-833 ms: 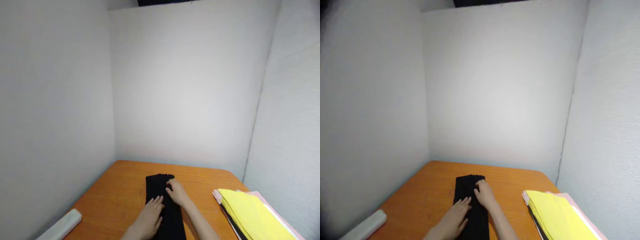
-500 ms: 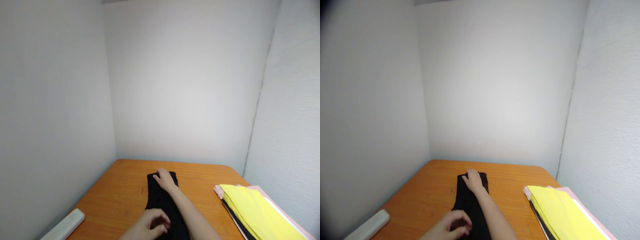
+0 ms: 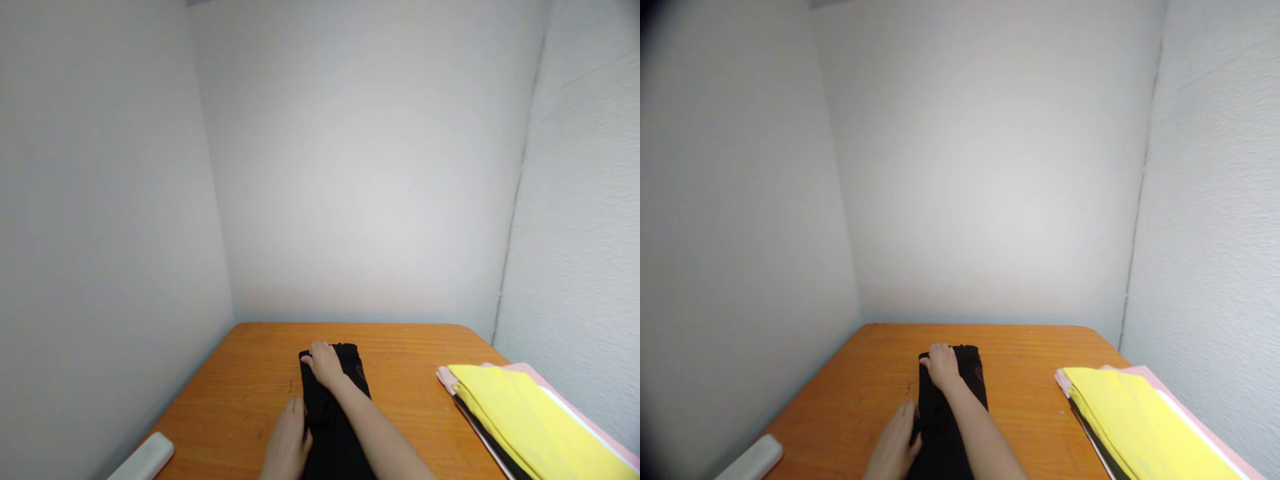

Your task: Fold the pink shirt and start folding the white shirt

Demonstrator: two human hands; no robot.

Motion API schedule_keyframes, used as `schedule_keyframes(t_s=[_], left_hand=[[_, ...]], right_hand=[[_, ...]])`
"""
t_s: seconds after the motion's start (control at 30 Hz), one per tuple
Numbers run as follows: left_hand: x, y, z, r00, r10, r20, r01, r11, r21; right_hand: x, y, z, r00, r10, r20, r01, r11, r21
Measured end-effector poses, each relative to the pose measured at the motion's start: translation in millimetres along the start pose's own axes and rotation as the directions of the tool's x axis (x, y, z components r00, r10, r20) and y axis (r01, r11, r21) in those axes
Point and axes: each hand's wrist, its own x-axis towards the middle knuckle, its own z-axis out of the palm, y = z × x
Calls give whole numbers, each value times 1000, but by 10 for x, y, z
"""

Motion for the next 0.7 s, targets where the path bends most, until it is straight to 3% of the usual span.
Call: schedule_keyframes(t_s=[0.13,0.27,0.47,0.53,0.6,0.7], left_hand=[[-3,-96,96,999,-39,32,35,991,126],[-5,-199,173,999,-53,-4,53,991,119],[-42,108,-129,993,-87,76,64,962,265],[-60,195,-183,997,-68,47,50,950,307],[-70,194,-113,1000,-17,20,11,960,281],[-67,87,183,994,47,95,-64,981,182]], right_hand=[[14,53,81,999,27,-29,-27,999,-21],[-16,114,179,998,42,-57,-43,999,-30],[-59,119,229,997,16,-76,-17,1000,-17],[-63,125,193,997,1,-75,-1,1000,5],[-65,141,109,997,-13,-76,16,999,38],[-92,144,-98,994,-47,-96,54,996,77]])
